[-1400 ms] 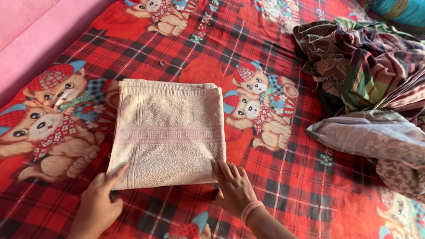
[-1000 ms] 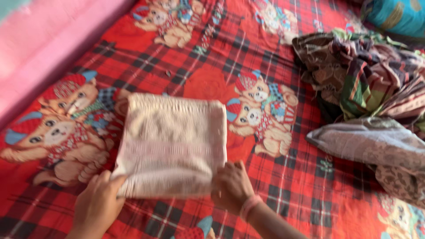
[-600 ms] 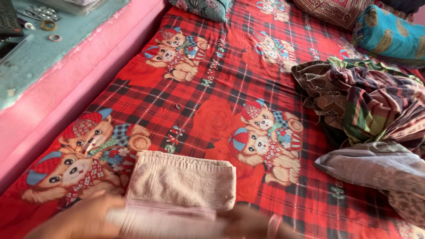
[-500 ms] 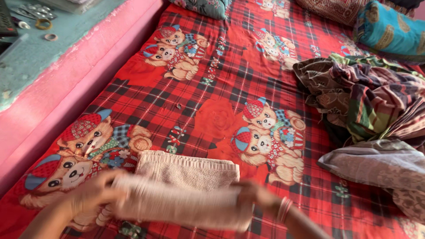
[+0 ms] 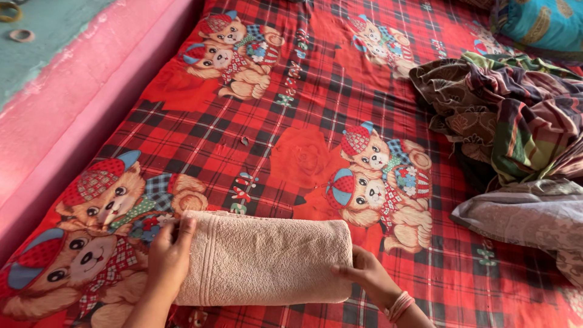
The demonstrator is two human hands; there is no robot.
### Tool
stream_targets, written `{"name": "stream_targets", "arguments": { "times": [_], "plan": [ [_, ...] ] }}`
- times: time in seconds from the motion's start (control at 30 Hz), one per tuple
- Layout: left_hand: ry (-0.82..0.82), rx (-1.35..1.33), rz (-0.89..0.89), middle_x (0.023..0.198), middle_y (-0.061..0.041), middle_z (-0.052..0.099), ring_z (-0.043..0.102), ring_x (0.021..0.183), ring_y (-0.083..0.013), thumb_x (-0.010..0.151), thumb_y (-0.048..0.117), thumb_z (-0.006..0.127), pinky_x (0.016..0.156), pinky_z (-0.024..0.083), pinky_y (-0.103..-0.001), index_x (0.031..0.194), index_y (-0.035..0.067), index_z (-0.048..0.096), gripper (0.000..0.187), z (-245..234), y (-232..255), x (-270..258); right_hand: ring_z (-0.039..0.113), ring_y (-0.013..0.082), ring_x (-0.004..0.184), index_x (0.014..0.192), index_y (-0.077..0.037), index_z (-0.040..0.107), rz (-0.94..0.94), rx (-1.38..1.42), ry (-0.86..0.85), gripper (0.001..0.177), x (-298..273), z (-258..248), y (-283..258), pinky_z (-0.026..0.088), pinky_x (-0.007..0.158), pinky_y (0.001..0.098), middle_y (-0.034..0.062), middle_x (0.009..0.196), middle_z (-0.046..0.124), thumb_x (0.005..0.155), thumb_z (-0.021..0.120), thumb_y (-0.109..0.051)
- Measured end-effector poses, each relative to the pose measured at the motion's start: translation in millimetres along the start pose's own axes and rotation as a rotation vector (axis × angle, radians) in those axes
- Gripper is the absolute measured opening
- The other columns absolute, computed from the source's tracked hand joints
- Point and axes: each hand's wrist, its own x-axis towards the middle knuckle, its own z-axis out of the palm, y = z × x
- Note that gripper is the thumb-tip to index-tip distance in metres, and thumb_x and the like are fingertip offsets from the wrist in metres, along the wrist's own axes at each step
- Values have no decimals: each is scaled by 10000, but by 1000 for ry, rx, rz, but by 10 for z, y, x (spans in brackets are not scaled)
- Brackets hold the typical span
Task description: The person folds a beige towel in half on a bed and sets it beside a folded striped cloth, then picks up a large striped blanket, shakes it out, spreads it on the bed, and folds it lengthwise, smoothing it with their hands and folding it into a stack.
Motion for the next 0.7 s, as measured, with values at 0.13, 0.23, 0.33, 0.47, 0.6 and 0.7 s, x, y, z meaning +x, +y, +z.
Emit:
{"name": "stream_targets", "arguments": {
  "times": [0.13, 0.23, 0.33, 0.47, 0.6, 0.7],
  "plan": [
    [65, 5, 112, 866, -133, 731, 686, 796, -248, 966, 517, 617, 742, 520, -376, 1106, 24, 706, 521, 65, 96, 68, 661, 141, 1025, 1284, -58, 620, -18, 67, 183, 446, 209, 97, 136, 538, 907, 340, 62, 1111, 735, 909, 676, -294],
    [106, 119, 118, 917, -178, 742, 715, 856, -346, 979, 504, 605, 752, 528, -435, 1129, 46, 704, 492, 123, 208, 66, 613, 126, 879, 1150, -45, 652, -140, -257, 482, 349, 306, 295, 209, 528, 810, 323, 89, 964, 740, 977, 625, -346],
    [143, 269, 111, 939, -224, 734, 699, 906, -438, 1008, 502, 580, 753, 522, -507, 1122, 67, 706, 467, 197, 345, 51, 585, 193, 749, 1074, -21, 635, -42, -418, 737, 407, 241, 496, 204, 517, 746, 343, 133, 851, 702, 1004, 601, -420],
    [139, 401, 31, 931, -240, 727, 684, 908, -480, 1009, 529, 549, 744, 514, -565, 1131, 92, 693, 476, 249, 477, -6, 627, 174, 804, 1176, -60, 641, 40, -273, 783, 454, 102, 610, 108, 509, 756, 348, 129, 895, 718, 957, 624, -457],
    [108, 451, 14, 926, -245, 727, 684, 915, -486, 1028, 561, 519, 766, 515, -577, 1145, 109, 689, 497, 232, 505, -23, 702, 167, 915, 1358, -142, 529, -24, -71, 593, 605, -71, 547, 106, 551, 803, 327, 102, 990, 755, 839, 724, -383],
    [125, 455, 57, 935, -248, 725, 680, 915, -492, 1016, 566, 539, 757, 513, -581, 1141, 92, 681, 510, 244, 502, -1, 742, 202, 913, 1400, -160, 489, 13, -41, 485, 662, -168, 455, 146, 571, 782, 346, 141, 1002, 785, 823, 759, -338]
  ]
}}
